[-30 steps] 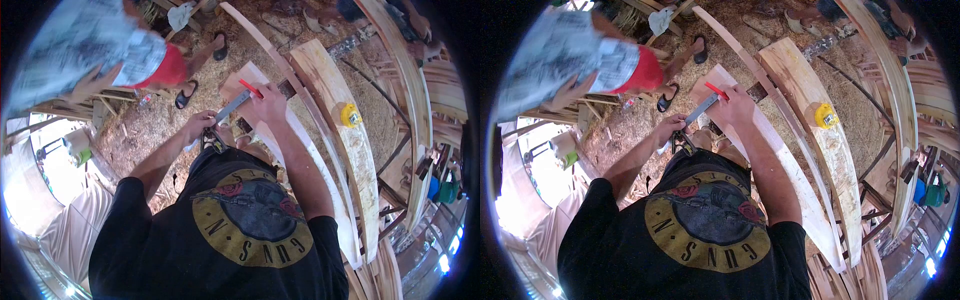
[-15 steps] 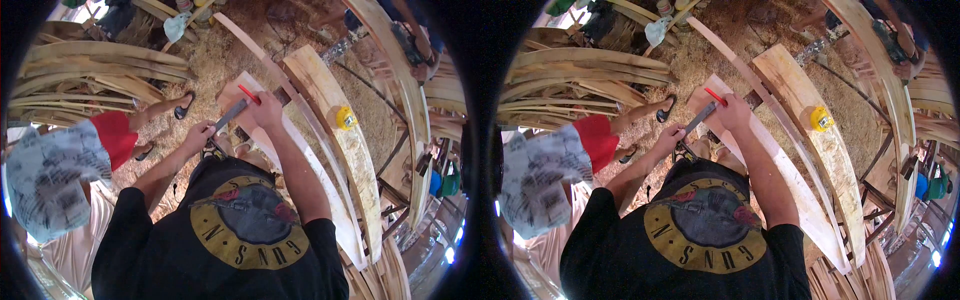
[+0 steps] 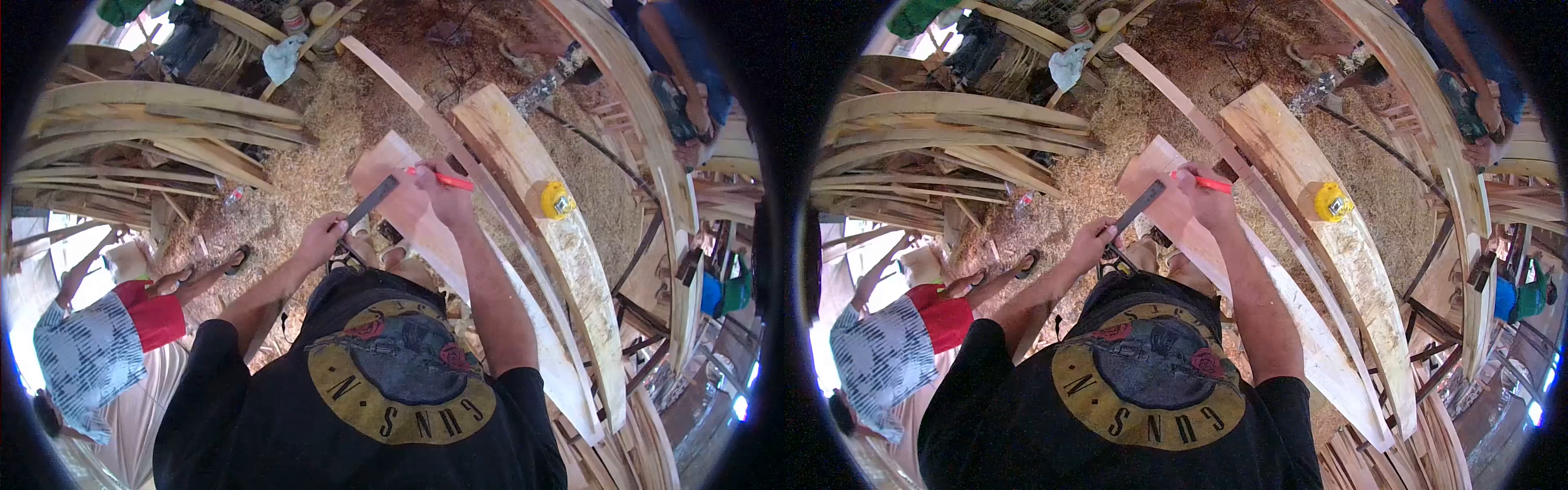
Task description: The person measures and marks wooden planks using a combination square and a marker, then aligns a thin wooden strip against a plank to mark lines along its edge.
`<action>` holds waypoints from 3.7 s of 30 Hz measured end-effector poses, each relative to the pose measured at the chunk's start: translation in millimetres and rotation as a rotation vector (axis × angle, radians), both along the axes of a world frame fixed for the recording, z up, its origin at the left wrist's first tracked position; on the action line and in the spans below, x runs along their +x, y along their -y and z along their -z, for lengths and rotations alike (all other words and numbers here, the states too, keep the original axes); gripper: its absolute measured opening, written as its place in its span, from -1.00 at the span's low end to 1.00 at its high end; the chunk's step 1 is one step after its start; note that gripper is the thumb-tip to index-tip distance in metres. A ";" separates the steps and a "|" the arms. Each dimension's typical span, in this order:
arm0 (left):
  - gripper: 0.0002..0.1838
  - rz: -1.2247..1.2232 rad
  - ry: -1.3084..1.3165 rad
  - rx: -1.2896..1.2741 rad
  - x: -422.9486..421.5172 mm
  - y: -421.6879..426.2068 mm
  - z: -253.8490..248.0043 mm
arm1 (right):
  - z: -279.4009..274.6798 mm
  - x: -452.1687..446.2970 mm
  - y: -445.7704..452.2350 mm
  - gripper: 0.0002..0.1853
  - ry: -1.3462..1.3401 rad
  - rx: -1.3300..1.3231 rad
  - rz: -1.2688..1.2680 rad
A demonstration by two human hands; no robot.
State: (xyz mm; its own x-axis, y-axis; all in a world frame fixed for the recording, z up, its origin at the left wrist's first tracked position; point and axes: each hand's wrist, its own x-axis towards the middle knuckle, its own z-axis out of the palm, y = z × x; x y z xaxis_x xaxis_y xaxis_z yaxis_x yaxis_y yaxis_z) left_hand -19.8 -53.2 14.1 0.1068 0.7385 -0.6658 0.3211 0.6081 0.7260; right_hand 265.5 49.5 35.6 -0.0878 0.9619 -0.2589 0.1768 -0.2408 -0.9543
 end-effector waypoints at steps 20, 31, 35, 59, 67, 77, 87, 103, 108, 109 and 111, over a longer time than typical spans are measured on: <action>-0.73 -0.093 0.047 -0.015 0.3 3.2 10.4 | 11.7 -1.5 7.9 -0.83 0.068 0.225 -0.082; -0.72 -0.027 -0.007 0.024 -0.1 2.2 5.7 | 15.2 -2.5 5.3 -0.82 0.043 0.144 -0.048; -0.71 -0.051 0.049 -0.026 0.6 1.8 3.9 | 11.5 -3.0 3.1 -0.83 -0.060 0.070 -0.035; -0.73 -0.144 0.208 -0.120 -1.7 -3.6 -1.0 | 8.0 -3.4 2.1 -0.85 -0.093 0.017 -0.017; -0.69 -0.142 0.203 -0.132 1.7 -7.5 -4.7 | 6.2 -4.7 3.2 -0.84 -0.080 0.021 0.002; -0.68 -0.119 0.189 -0.070 -1.5 -6.3 9.7 | 7.6 -3.8 3.0 -0.82 -0.068 -0.023 0.004; -0.67 -0.136 0.185 -0.124 1.8 -10.8 0.9 | 13.0 -3.8 2.6 -0.80 -0.078 -0.034 0.025; -0.67 -0.146 0.208 -0.129 1.7 -11.5 4.5 | 11.5 -4.6 3.0 -0.78 -0.066 -0.003 0.031; -0.69 -0.133 0.213 -0.124 2.9 -14.1 2.4 | 11.4 -5.0 3.4 -0.78 -0.090 -0.007 0.033; -0.70 -0.141 0.216 -0.129 4.3 -14.4 -0.5 | 13.2 -4.7 3.2 -0.78 -0.083 -0.006 0.030; -0.72 -0.152 0.221 -0.137 5.3 -14.7 -1.5 | 16.0 -4.3 2.9 -0.77 -0.080 -0.001 0.027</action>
State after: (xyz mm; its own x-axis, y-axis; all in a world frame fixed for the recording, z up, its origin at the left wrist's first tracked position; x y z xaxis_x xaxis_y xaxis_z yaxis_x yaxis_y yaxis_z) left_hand -14.6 -38.5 15.7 0.1549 0.6617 -0.7336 0.0624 0.7345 0.6757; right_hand 261.2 46.6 19.7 -0.0827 0.9640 -0.2529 0.0935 -0.2451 -0.9650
